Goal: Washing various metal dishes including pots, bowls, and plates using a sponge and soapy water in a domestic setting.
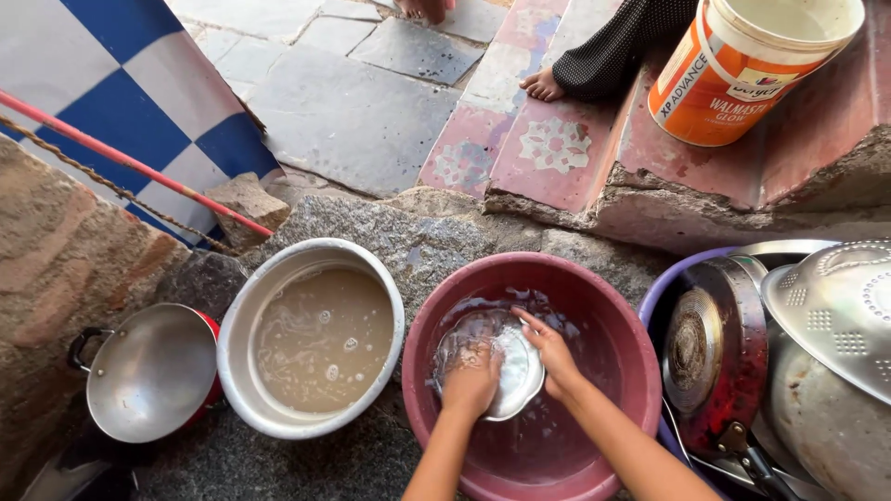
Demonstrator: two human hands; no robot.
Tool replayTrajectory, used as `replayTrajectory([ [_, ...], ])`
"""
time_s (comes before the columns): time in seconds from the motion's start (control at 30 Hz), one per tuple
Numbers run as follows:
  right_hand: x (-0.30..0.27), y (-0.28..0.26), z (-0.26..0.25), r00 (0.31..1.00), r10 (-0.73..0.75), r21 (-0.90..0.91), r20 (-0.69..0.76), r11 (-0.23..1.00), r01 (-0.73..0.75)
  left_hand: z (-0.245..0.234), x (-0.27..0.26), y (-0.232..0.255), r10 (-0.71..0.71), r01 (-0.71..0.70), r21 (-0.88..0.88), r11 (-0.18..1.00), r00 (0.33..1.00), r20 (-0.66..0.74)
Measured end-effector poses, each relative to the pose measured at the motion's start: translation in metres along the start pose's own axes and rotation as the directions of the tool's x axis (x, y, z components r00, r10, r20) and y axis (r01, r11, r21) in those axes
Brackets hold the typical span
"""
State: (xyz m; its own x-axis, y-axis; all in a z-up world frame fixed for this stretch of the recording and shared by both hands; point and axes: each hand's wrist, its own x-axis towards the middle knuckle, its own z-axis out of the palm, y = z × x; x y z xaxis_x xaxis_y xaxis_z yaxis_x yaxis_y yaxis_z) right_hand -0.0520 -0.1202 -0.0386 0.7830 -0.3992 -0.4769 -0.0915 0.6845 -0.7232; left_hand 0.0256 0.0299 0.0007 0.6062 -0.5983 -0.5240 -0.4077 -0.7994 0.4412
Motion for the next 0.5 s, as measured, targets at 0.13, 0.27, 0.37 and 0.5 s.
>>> replayTrajectory([
  [0.13,0.005,0.001,0.002,0.999,-0.036,-0.013,-0.023,0.999,0.036,0.046,0.022,0.007,0.143,-0.163,-0.039,0.986,0.938,-0.316],
  [0.27,0.024,0.019,-0.027,0.977,-0.194,-0.187,-0.087,0.967,0.175,0.033,-0.016,0.019,0.327,-0.325,0.04,0.945,0.944,-0.051],
  [0.37,0.002,-0.02,-0.004,0.972,-0.218,0.025,-0.09,0.975,0.221,0.007,-0.038,0.016,0.454,-0.439,0.156,0.885,0.888,-0.074],
  [0.5,-0.002,-0.017,0.004,0.966,-0.22,-0.073,-0.138,0.975,0.212,0.001,-0.016,0.017,0.106,-0.11,-0.067,0.992,0.993,-0.053],
])
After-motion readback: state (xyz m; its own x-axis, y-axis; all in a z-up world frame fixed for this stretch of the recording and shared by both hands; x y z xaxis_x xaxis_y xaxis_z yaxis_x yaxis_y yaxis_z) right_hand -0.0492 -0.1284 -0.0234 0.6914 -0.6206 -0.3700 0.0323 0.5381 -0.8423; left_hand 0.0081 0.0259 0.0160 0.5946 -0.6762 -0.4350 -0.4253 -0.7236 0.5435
